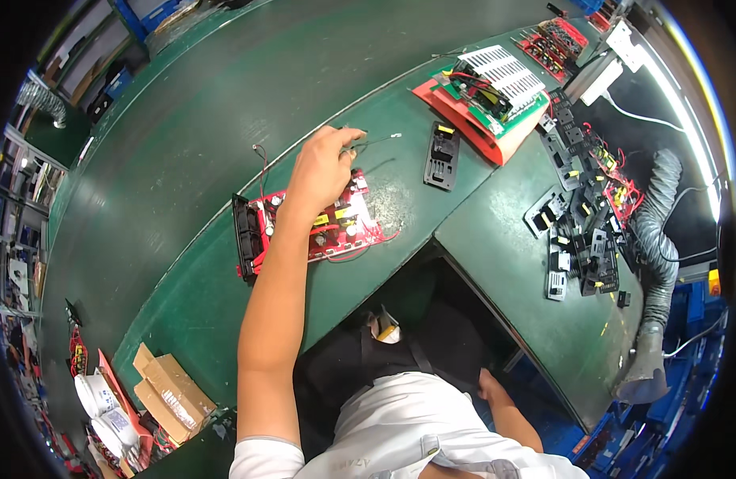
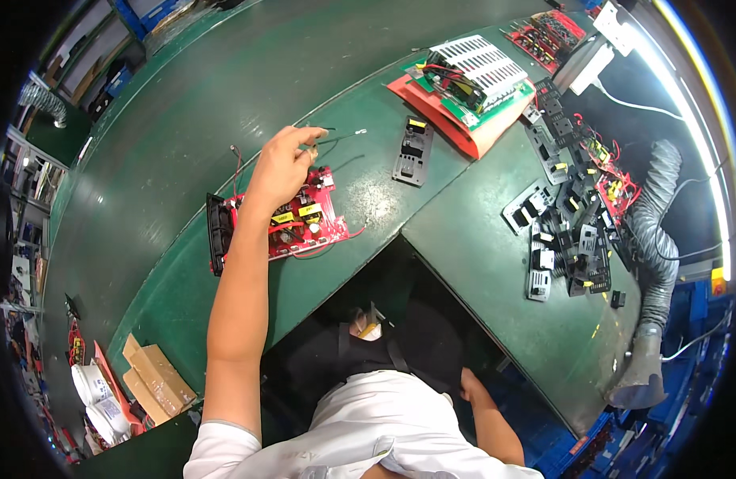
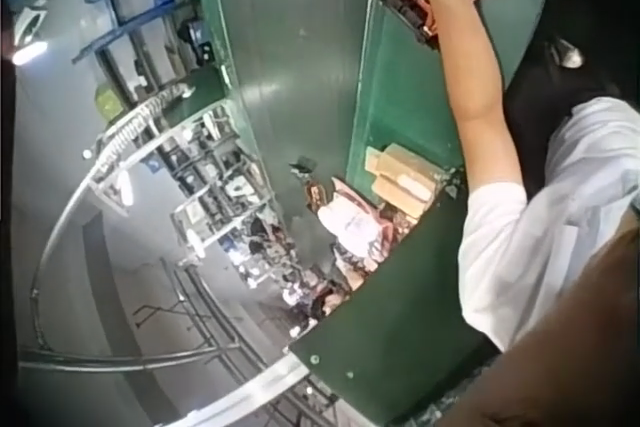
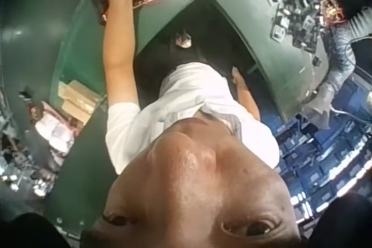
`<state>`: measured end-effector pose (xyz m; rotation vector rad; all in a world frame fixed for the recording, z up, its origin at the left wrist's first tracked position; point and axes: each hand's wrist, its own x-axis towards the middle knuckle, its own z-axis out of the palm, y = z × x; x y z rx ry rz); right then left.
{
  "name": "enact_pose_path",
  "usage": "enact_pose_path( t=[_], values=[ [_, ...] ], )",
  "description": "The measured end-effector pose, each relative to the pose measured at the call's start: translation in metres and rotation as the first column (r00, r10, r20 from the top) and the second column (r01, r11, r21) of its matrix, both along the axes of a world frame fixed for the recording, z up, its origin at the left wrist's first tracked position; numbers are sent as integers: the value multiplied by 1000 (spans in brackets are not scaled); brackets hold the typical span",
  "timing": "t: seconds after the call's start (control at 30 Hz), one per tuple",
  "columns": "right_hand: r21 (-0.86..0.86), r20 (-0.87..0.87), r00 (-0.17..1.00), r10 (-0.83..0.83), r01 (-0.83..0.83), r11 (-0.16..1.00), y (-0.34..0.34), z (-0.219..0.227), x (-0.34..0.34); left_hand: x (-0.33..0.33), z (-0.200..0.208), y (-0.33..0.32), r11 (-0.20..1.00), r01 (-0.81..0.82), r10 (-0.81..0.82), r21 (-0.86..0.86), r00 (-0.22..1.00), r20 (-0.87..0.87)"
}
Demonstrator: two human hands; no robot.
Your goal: Assembling electronic components and circuit boards into plastic housings at a factory workstation.
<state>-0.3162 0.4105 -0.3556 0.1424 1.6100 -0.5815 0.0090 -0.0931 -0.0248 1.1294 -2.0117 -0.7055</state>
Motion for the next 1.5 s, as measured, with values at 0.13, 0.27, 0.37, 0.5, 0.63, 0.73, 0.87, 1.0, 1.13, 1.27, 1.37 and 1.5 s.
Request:
enact_pose_path(
  t=[0.13, 0.27, 0.37, 0.5, 0.63, 0.73, 0.87, 1.0, 1.13, 1.27, 1.37, 1.5],
  values=[
    [92, -185, 983, 1, 17, 996, -26, 26, -7, -1, -2, -1, 1000, 1, -1, 31, 1000, 13],
    [148, -349, 937, 15, 39, 988, -39, 6, -31, -3, 4, 0, 998, 20, -24, 61, 997, 67],
    [207, -390, 915, 101, -20, 978, -52, 19, -31, -4, 8, -1, 993, 51, -59, 108, 996, 71],
    [169, -348, 933, 88, -30, 985, -64, 45, -11, -3, 10, -9, 986, 94, -116, 141, 981, 156],
    [-27, -106, 993, 56, -59, 998, -56, 68, 4, -3, 24, -13, 967, 153, -203, 206, 948, 247],
    [137, 23, 1000, 3, -6, 991, -4, 51, 12, -2, 26, -24, 950, 140, -219, 280, 937, 272],
    [190, 176, 950, -258, 224, 956, 50, 25, 22, 0, 27, -33, 945, 180, -249, 274, 938, 241],
    [359, 5, 997, -79, 72, 931, 10, 107, 51, 3, 26, -26, 940, 187, -260, 285, 935, 243],
    [315, -19, 999, 42, -34, 948, -50, 120, 121, 5, 25, -29, 946, 206, -268, 248, 932, 246],
    [282, -52, 983, 178, -157, 947, 70, 145, -30, 2, 28, -29, 941, 251, -309, 228, 911, 274],
    [247, -87, 965, 248, -220, 944, 168, 176, -187, 4, 23, -30, 941, 237, -298, 242, 920, 257],
    [225, -133, 924, 358, -323, 919, 176, 187, -190, 11, 16, -31, 947, 245, -292, 209, 927, 234]
  ],
)
